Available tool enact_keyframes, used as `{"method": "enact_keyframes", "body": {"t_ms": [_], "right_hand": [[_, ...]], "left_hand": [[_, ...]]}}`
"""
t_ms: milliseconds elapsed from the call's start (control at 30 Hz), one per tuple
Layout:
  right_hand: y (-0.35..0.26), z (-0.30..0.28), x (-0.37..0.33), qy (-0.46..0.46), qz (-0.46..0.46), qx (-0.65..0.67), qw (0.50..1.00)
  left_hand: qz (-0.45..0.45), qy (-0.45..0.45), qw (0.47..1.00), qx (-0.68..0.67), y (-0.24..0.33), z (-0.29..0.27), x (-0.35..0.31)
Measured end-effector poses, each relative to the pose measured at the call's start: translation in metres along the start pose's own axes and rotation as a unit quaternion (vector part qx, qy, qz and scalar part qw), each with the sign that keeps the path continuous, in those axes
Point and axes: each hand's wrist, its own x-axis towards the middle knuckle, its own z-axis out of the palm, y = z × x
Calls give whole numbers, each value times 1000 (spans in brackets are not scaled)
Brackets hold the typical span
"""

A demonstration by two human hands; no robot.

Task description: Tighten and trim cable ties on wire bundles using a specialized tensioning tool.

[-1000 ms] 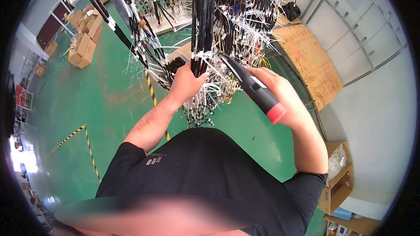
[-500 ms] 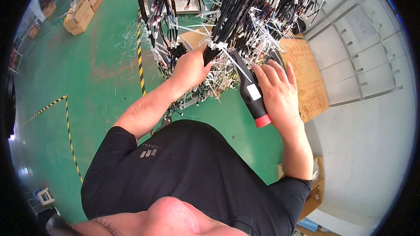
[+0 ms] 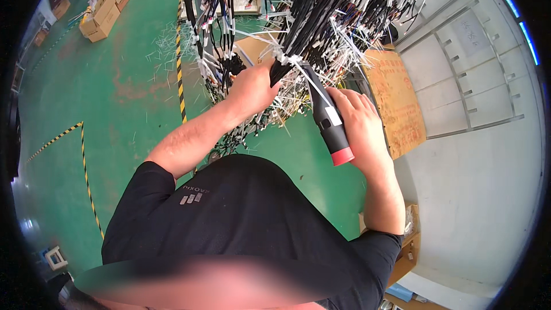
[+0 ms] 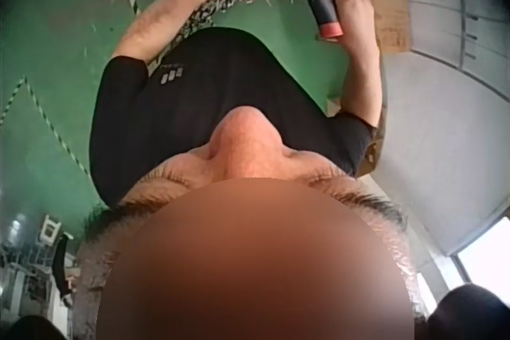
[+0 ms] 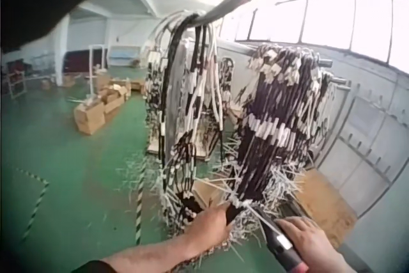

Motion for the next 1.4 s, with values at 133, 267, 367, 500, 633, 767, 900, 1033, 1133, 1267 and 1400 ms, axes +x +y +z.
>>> {"method": "enact_keyframes", "body": {"t_ms": [133,267,367,500,633,767,900,1033,1133,1267,1400], "right_hand": [[-4,0,4,43,-37,-27,998],[15,21,1,79,-18,3,997],[36,30,1,45,17,-2,999],[42,32,-1,125,-86,2,988],[50,30,-14,193,-65,90,975],[60,18,-17,148,-46,125,980],[60,13,-17,59,-51,195,978],[48,1,-10,-12,-36,255,966],[41,-5,-7,-24,-82,231,969],[26,-6,-8,-29,-60,235,970],[8,-6,-7,-4,-33,182,983]], "left_hand": [[35,-1,999,-22,-7,3,4],[31,-20,999,-31,-5,-1,4],[14,-42,998,-32,2,-12,4],[-13,-77,994,-77,-14,-11,10],[-18,-93,991,-92,-19,-7,11],[-34,-151,977,-146,-32,-7,20],[-14,-190,959,-209,-41,-4,22],[-8,-203,951,-233,-34,-6,21],[-17,-210,954,-214,-28,-10,19],[-10,-182,962,-205,-30,-2,20],[-18,-113,980,-161,-24,4,14]]}}
